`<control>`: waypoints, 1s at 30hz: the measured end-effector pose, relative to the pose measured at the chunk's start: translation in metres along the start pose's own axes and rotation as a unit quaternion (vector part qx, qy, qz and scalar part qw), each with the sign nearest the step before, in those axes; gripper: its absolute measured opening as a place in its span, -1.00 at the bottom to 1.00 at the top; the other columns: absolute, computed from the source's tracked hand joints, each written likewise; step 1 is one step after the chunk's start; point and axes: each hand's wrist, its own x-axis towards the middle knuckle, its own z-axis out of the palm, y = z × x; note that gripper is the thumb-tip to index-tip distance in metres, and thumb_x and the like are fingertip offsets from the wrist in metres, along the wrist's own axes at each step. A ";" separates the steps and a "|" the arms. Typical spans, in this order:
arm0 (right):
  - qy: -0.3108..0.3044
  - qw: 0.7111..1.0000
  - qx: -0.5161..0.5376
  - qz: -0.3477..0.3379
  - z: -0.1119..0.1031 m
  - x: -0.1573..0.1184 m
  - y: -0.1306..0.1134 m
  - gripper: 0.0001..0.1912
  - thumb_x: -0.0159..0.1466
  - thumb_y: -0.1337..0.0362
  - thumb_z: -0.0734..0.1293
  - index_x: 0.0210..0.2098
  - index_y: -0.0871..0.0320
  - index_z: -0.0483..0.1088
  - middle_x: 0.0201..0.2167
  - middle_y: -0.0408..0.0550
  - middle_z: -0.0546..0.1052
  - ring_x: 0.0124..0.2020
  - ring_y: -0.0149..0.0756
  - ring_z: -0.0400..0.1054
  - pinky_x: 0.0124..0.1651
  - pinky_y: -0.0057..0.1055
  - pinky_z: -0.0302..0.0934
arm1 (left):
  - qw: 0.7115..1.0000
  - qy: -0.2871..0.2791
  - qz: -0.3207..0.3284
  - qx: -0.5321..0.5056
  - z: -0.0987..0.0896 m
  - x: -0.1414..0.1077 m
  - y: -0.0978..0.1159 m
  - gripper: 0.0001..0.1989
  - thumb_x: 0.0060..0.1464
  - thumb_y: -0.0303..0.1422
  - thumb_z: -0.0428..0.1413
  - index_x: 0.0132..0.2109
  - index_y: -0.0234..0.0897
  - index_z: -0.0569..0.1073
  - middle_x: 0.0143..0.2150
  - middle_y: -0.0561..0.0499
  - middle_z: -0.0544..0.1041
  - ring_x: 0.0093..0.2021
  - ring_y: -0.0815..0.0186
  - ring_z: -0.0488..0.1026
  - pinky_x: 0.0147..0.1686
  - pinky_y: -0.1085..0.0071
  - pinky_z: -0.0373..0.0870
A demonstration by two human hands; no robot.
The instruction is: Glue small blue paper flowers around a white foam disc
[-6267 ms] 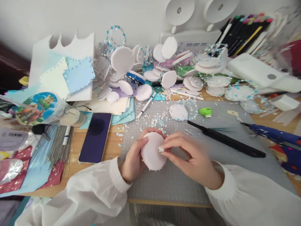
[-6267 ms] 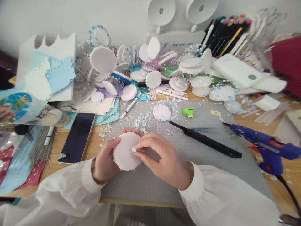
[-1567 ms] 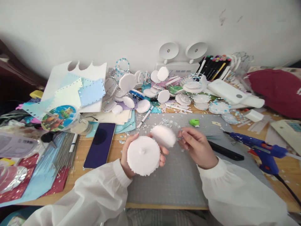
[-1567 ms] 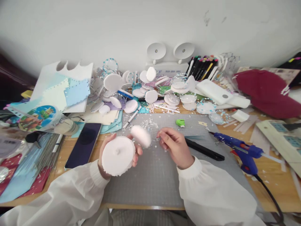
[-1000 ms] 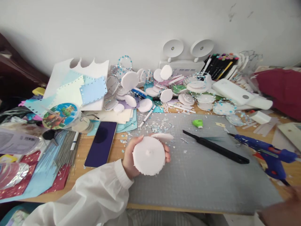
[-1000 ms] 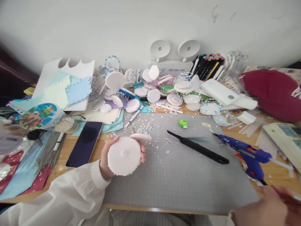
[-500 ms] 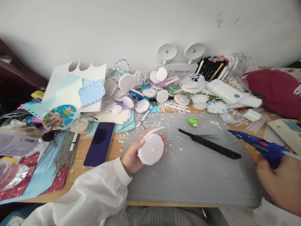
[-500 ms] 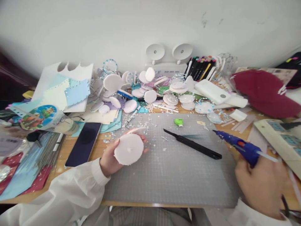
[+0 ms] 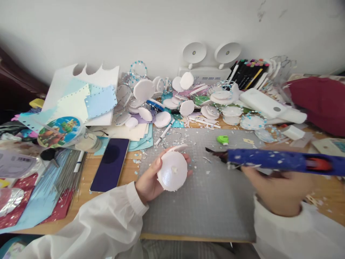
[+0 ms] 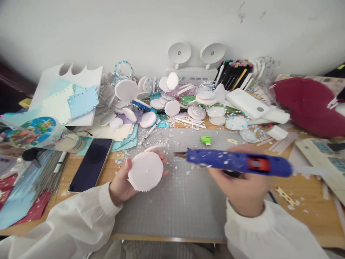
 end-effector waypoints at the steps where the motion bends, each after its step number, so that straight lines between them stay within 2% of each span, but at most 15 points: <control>1: -0.014 0.998 0.008 -0.053 0.012 -0.001 -0.007 -0.69 -0.06 0.44 0.48 -0.44 0.08 0.29 -0.42 -0.08 0.36 -0.32 -0.15 0.33 -0.19 -0.17 0.20 | 1.000 -0.001 0.001 0.005 0.000 0.000 0.000 -0.35 0.00 -0.06 0.21 0.16 -0.30 0.32 0.11 -0.26 0.45 0.20 -0.03 0.31 0.17 -0.05 0.24; 3: -0.020 0.992 0.078 -0.096 0.031 -0.006 -0.015 -0.69 -0.04 0.39 0.47 -0.38 0.08 0.30 -0.44 -0.13 0.36 -0.43 -0.25 0.32 -0.31 -0.24 0.23 | 1.000 0.000 0.005 0.019 -0.001 0.000 0.001 -0.32 -0.01 -0.04 0.22 0.17 -0.31 0.32 0.12 -0.27 0.45 0.18 -0.03 0.34 0.15 0.01 0.27; 6: -0.068 0.986 0.139 -0.054 0.041 -0.018 -0.013 -0.69 0.00 0.35 0.45 -0.34 0.07 0.27 -0.49 -0.19 0.35 -0.51 -0.30 0.30 -0.43 -0.30 0.21 | 1.000 0.001 0.005 0.022 -0.001 0.000 0.002 -0.32 -0.03 -0.04 0.24 0.16 -0.29 0.33 0.11 -0.27 0.46 0.16 -0.05 0.36 0.11 0.05 0.33; 9: -0.097 0.986 0.135 -0.023 0.039 -0.025 -0.007 -0.70 0.00 0.37 0.45 -0.35 0.07 0.25 -0.51 -0.19 0.36 -0.54 -0.31 0.30 -0.48 -0.32 0.19 | 1.000 0.003 -0.003 0.014 -0.001 0.000 0.001 -0.31 -0.05 -0.03 0.24 0.17 -0.28 0.34 0.10 -0.26 0.47 0.16 -0.07 0.37 0.08 0.05 0.35; 13: -0.102 0.989 0.109 -0.009 0.037 -0.025 -0.008 -0.70 0.01 0.37 0.45 -0.35 0.05 0.26 -0.50 -0.18 0.36 -0.53 -0.30 0.30 -0.50 -0.32 0.19 | 1.000 0.016 -0.008 0.016 -0.001 0.000 0.000 -0.30 -0.06 -0.02 0.24 0.17 -0.27 0.34 0.11 -0.26 0.47 0.18 -0.06 0.35 0.06 0.14 0.37; 17: -0.096 0.989 0.109 0.008 0.040 -0.026 -0.010 -0.74 0.04 0.42 0.42 -0.38 0.06 0.27 -0.50 -0.17 0.36 -0.52 -0.31 0.29 -0.49 -0.32 0.17 | 1.000 0.016 -0.018 -0.001 -0.001 0.000 -0.001 -0.30 -0.07 -0.03 0.26 0.16 -0.24 0.34 0.10 -0.23 0.49 0.16 -0.04 0.38 0.08 0.13 0.35; 30: -0.103 0.991 0.089 -0.009 0.038 -0.027 -0.010 -0.75 0.03 0.41 0.42 -0.39 0.05 0.27 -0.51 -0.18 0.36 -0.52 -0.32 0.28 -0.49 -0.32 0.19 | 1.000 0.014 -0.020 0.010 0.001 0.001 0.000 -0.29 -0.09 -0.04 0.28 0.15 -0.26 0.33 0.09 -0.25 0.49 0.15 -0.05 0.39 0.03 0.16 0.38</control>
